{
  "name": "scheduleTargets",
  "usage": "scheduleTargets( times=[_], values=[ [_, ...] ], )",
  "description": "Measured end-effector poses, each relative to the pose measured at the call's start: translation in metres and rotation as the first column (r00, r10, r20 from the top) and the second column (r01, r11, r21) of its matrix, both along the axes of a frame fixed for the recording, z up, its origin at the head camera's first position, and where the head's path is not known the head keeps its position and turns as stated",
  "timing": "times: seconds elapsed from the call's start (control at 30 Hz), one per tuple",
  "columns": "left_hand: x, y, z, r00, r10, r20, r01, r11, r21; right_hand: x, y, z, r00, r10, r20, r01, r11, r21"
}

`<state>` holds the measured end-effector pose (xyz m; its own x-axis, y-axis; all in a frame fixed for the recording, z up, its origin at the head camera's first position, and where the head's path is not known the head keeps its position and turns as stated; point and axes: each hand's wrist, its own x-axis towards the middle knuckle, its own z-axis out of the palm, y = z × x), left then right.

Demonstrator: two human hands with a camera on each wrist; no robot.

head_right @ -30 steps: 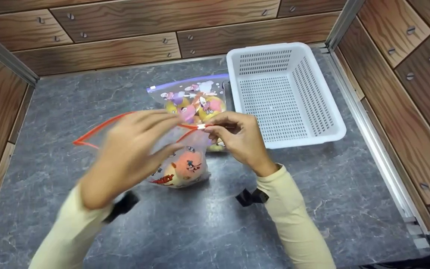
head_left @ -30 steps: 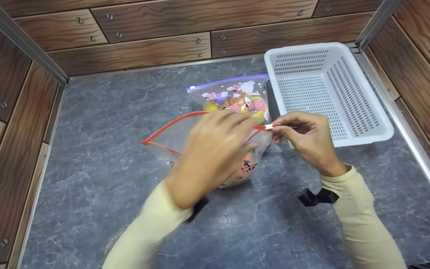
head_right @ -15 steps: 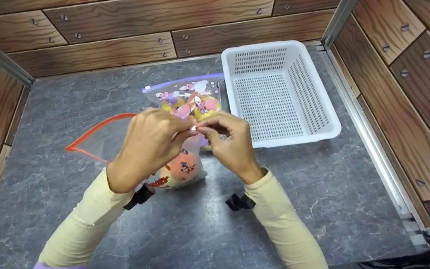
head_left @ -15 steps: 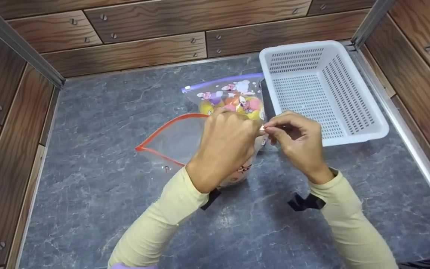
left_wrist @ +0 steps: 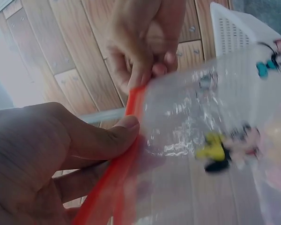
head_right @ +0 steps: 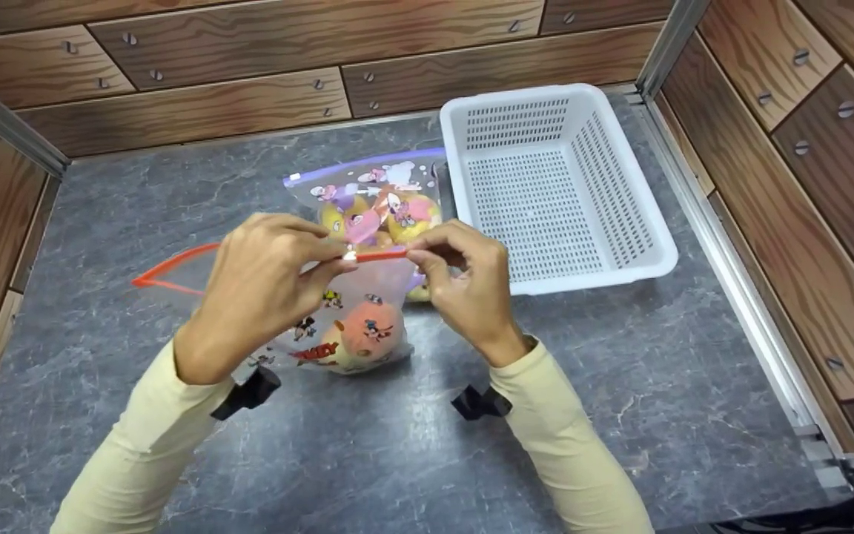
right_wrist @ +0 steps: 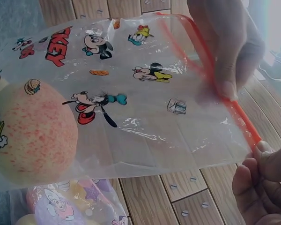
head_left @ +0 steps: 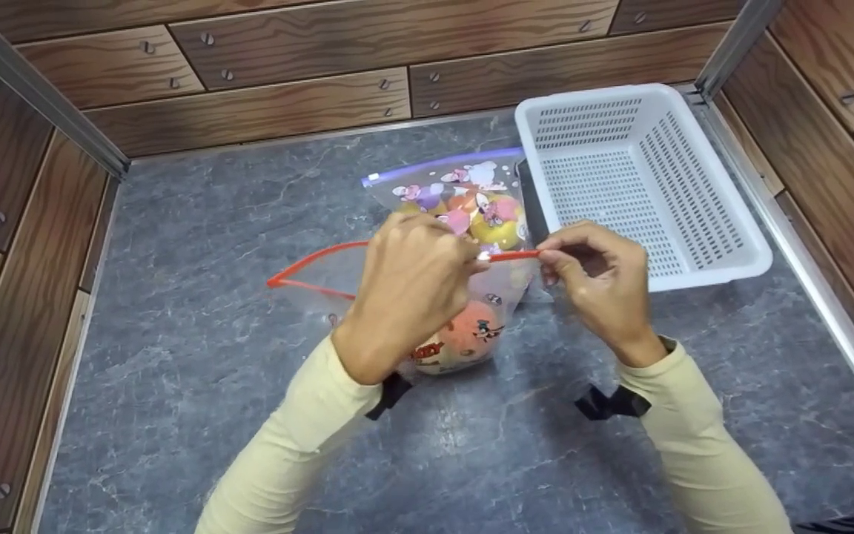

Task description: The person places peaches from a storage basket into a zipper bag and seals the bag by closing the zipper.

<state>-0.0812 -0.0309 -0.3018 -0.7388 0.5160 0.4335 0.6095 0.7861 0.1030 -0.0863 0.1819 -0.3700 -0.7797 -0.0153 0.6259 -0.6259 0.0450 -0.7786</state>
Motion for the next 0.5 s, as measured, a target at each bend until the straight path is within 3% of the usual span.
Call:
scheduleTargets(
  times=[0.23,0.5],
  values=[
    [0.0,-0.026,0.001,0.999,0.019,0.03,-0.02,1.0,0.021,-0.002,0.005,-0.003,1.0,0.012,0.023,-0.011,0.999,-0.048],
    [0.003,-0.065,0.001,0.993,0.105,0.052,-0.108,0.992,0.069,-0.004,0.015,-0.007,0.999,0.008,0.039,-0.004,0.993,-0.119]
  ],
)
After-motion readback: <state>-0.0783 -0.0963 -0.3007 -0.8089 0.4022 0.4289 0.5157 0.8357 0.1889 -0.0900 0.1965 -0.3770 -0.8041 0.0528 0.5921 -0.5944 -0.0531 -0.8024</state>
